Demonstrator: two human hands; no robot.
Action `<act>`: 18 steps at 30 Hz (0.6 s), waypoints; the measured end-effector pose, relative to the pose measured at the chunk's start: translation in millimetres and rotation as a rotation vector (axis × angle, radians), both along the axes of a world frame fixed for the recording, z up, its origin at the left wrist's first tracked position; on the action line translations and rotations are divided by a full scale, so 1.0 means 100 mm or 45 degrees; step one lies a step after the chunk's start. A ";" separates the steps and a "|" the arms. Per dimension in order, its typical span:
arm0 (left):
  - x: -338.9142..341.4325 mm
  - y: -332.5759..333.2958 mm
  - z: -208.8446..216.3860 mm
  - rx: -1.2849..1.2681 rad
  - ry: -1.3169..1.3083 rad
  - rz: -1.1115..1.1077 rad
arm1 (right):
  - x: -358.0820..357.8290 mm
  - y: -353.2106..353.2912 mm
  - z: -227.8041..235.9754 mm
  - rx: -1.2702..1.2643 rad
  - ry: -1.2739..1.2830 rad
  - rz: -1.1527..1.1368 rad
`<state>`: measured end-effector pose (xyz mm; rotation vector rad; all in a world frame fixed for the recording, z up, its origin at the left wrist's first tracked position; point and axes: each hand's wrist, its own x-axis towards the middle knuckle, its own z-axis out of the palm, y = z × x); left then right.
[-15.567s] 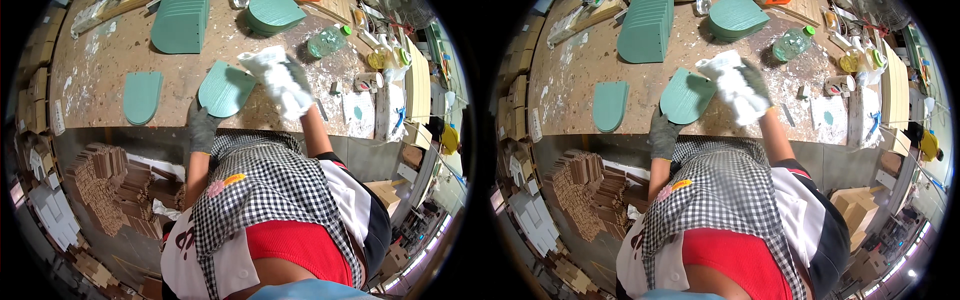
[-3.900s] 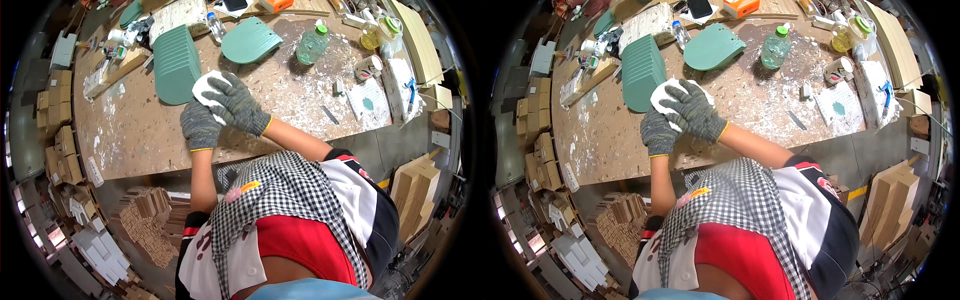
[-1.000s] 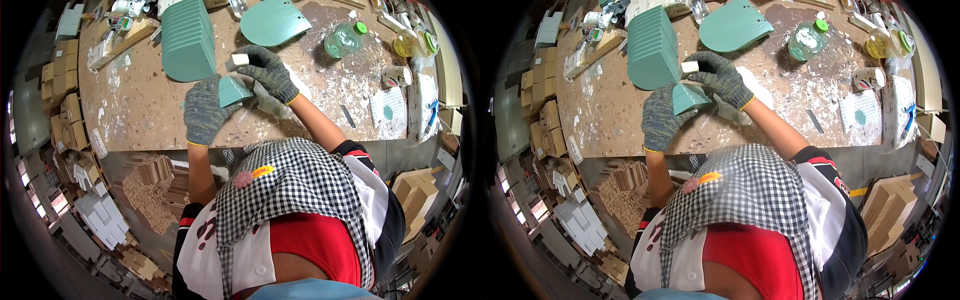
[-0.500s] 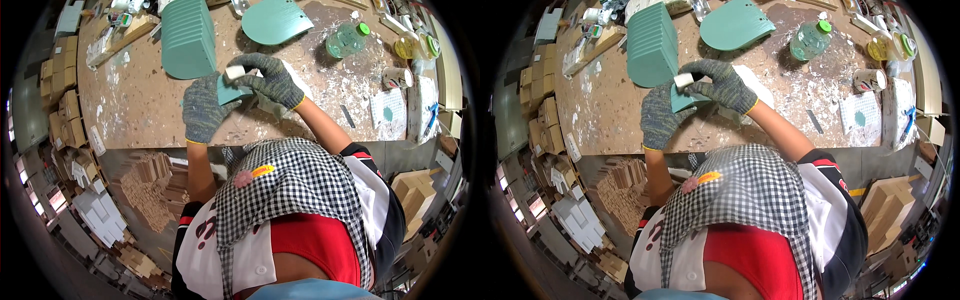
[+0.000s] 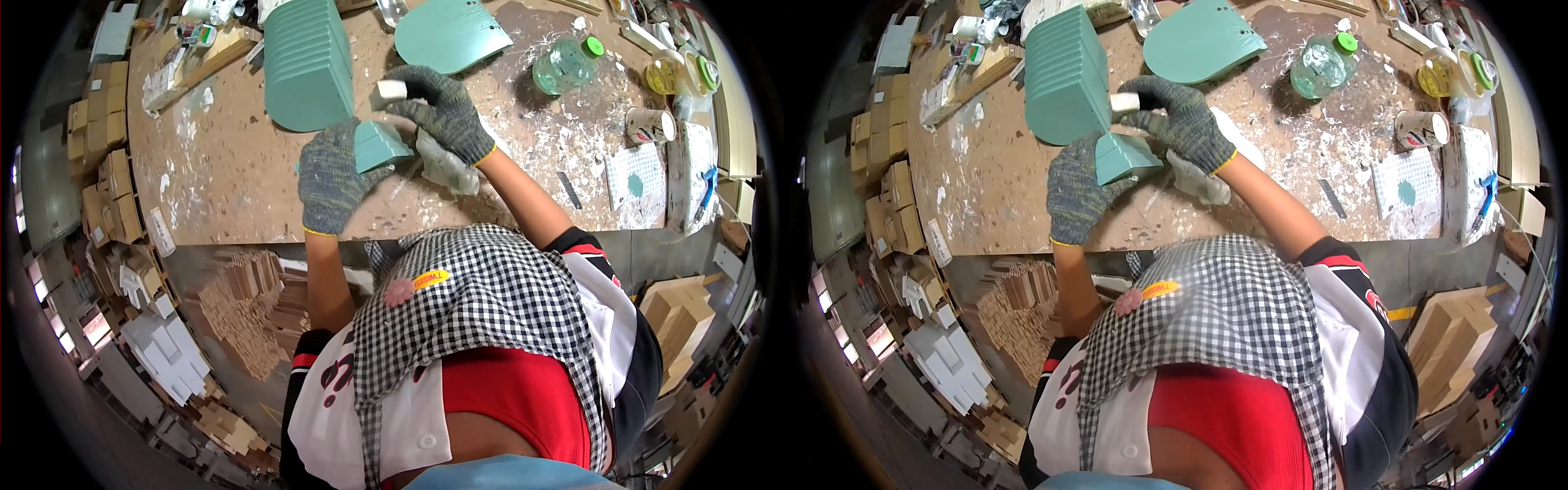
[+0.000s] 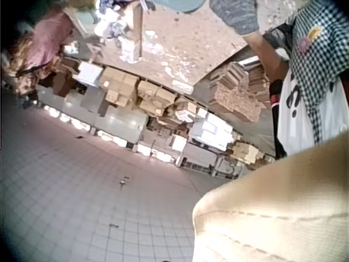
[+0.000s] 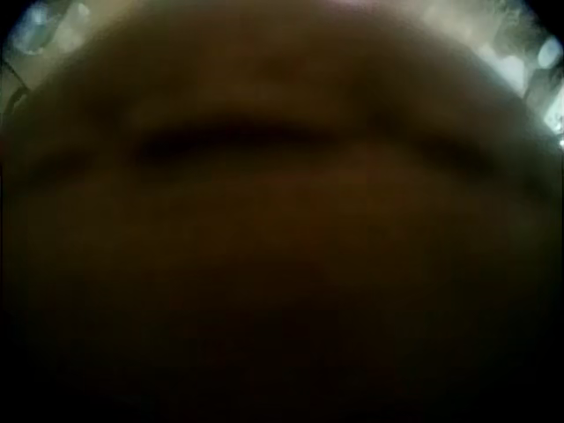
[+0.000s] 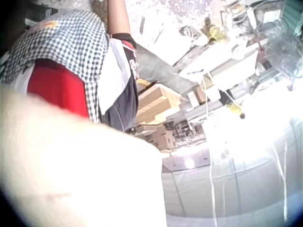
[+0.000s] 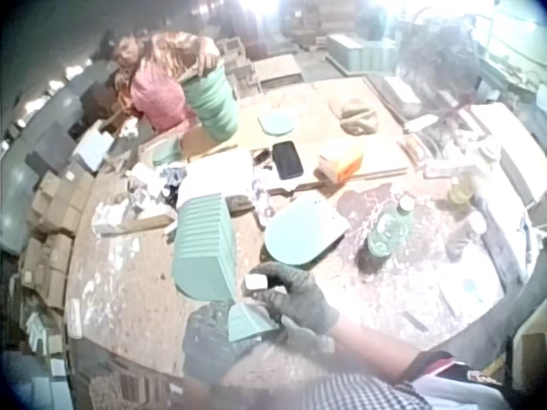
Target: The person puts on gloves, sands green panels using a small block, and wipes them down with a cloth.
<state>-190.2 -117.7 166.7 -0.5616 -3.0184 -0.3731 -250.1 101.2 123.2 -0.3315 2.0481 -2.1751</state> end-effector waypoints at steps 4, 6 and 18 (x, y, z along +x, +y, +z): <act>-0.03 -0.01 0.03 -0.023 -0.054 0.035 | 0.12 0.03 0.07 0.073 0.229 0.117; -0.02 -0.03 0.02 -0.054 -0.007 0.017 | 0.12 0.03 0.09 0.117 0.202 0.074; -0.06 -0.05 0.01 -0.062 -0.134 0.068 | 0.16 0.05 -0.02 0.004 0.329 0.053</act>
